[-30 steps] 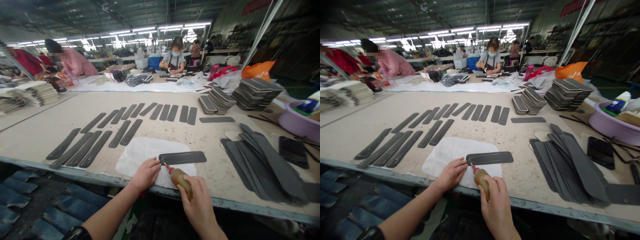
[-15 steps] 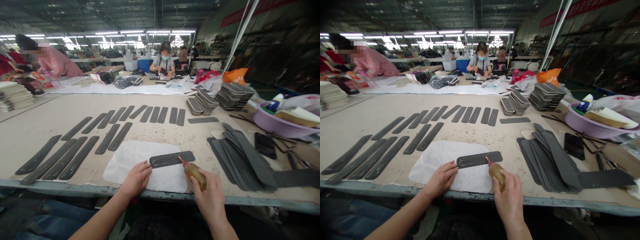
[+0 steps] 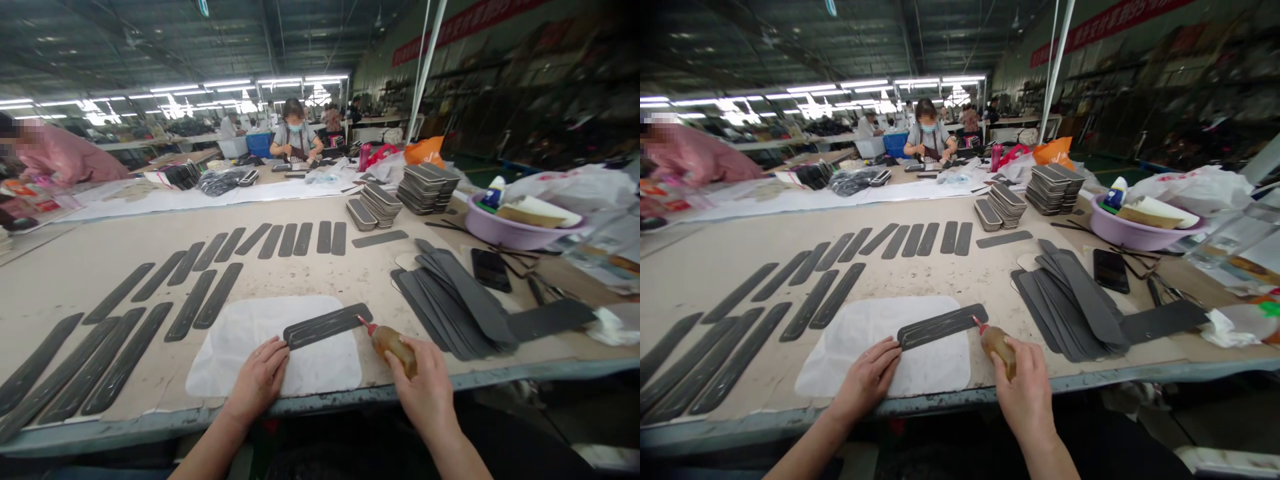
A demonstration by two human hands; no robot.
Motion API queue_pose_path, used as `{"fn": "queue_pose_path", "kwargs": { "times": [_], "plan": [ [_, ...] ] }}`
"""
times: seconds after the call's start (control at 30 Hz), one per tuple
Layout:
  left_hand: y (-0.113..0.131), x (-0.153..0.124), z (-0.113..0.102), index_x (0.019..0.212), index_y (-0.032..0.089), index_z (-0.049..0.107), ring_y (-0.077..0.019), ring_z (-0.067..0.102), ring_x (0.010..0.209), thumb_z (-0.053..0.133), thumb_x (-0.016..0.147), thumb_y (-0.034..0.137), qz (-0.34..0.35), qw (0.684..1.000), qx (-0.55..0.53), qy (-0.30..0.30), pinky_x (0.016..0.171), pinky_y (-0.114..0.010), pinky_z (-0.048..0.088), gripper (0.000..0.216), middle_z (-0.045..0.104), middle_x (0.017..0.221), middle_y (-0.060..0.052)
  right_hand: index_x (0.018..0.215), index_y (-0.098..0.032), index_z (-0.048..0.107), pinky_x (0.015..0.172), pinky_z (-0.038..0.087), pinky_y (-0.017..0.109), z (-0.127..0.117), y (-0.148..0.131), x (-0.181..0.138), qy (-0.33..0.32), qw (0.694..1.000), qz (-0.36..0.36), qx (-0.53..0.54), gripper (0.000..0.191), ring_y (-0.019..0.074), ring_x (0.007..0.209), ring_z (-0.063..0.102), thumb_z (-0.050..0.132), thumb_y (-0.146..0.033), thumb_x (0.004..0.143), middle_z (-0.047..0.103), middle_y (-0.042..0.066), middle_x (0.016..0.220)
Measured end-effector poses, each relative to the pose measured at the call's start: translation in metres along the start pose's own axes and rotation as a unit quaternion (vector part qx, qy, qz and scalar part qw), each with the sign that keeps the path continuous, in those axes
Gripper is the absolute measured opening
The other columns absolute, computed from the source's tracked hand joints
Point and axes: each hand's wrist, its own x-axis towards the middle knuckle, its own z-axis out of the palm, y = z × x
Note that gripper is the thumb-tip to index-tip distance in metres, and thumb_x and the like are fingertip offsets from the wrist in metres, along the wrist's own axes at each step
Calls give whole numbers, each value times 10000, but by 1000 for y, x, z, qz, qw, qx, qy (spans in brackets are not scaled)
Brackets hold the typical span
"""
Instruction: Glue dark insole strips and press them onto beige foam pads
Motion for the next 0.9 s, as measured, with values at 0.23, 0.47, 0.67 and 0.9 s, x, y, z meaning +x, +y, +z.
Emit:
{"fn": "queue_pose_path", "kwargs": {
  "times": [0.23,0.47,0.67,0.9],
  "plan": [
    [-1,0,0,1067,188,623,-239,558,1125,484,884,194,15,1000,15,2,952,-406,512,230,636,1123,-79,1048,-195,503,784,491,434,3,-4,-2,-11,999,20,29,263,238,880,535,537,-377,862,530,93,951],
    [-1,2,-1,1054,193,632,-240,575,1107,484,881,202,19,999,25,8,935,-400,525,227,647,1104,-77,1055,-197,498,800,485,394,6,-19,1,-36,995,15,90,229,213,902,532,536,-315,863,528,78,965],
    [-2,0,0,1056,196,633,-235,571,1114,486,882,202,16,1000,19,4,947,-401,518,228,643,1112,-76,1032,-172,519,798,470,417,1,18,21,28,999,20,9,315,235,888,536,565,-412,834,543,90,949],
    [-2,1,1,1048,208,637,-238,576,1106,487,876,193,17,1000,14,9,933,-403,527,228,649,1096,-75,1036,-170,520,806,468,432,9,27,19,17,1000,17,-3,318,242,892,537,531,-428,851,541,100,959]
  ]
}}
